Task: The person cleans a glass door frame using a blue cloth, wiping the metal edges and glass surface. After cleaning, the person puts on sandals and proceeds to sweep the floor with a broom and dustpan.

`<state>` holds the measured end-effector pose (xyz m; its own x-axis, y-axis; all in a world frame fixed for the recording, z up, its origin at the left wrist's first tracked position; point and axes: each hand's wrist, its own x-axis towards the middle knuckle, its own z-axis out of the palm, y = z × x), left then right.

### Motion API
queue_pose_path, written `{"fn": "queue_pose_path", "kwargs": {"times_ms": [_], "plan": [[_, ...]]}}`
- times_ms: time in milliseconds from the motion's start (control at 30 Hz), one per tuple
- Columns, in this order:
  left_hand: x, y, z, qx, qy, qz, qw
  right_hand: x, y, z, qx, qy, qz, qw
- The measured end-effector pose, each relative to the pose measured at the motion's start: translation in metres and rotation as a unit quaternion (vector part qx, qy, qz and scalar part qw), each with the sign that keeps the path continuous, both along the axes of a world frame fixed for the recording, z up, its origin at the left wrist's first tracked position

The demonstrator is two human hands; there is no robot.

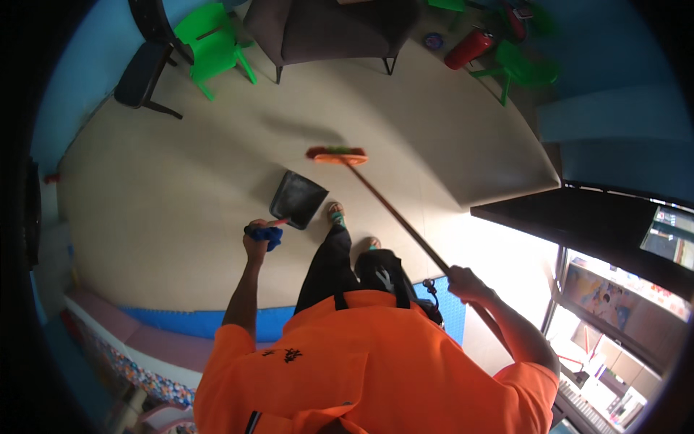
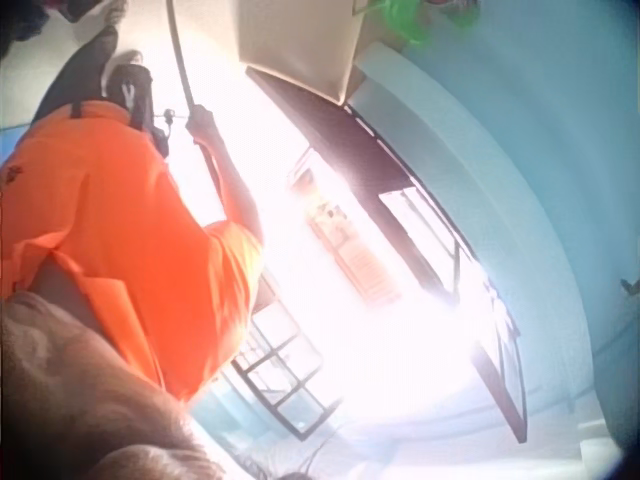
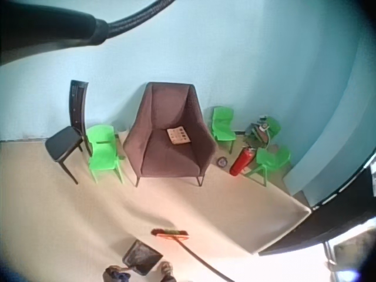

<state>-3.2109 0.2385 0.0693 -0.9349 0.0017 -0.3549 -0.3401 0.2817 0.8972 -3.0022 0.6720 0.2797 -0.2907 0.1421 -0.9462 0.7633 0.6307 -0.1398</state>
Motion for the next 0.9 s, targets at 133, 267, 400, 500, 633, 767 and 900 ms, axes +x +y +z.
{"fn": "queue_pose_path", "kwargs": {"times_ms": [133,267,400,500,633,767,900], "plan": [[0.017,-0.002,-0.008,-0.009,0.098,-0.018,0.995,0.043,0.051,-0.038,0.056,0.058,-0.1,0.992],[0.042,0.004,0.018,0.039,0.026,-0.012,0.999,0.073,0.082,-0.067,0.117,0.09,-0.146,0.978],[0.068,-0.015,0.0,0.012,0.144,-0.099,0.985,0.109,0.092,-0.089,0.116,0.102,-0.154,0.976],[0.088,-0.012,0.003,-0.023,0.142,-0.109,0.984,0.149,0.069,-0.105,0.09,0.064,-0.117,0.987],[0.108,-0.011,-0.006,-0.024,0.133,-0.09,0.987,0.185,0.009,-0.093,0.003,0.019,-0.068,0.998],[0.117,-0.003,0.0,-0.045,0.115,-0.079,0.989,0.185,0.011,-0.073,-0.018,0.014,-0.103,0.994],[0.114,0.003,0.004,-0.026,0.066,-0.048,0.996,0.14,0.038,-0.034,-0.003,0.045,-0.1,0.994]]}}
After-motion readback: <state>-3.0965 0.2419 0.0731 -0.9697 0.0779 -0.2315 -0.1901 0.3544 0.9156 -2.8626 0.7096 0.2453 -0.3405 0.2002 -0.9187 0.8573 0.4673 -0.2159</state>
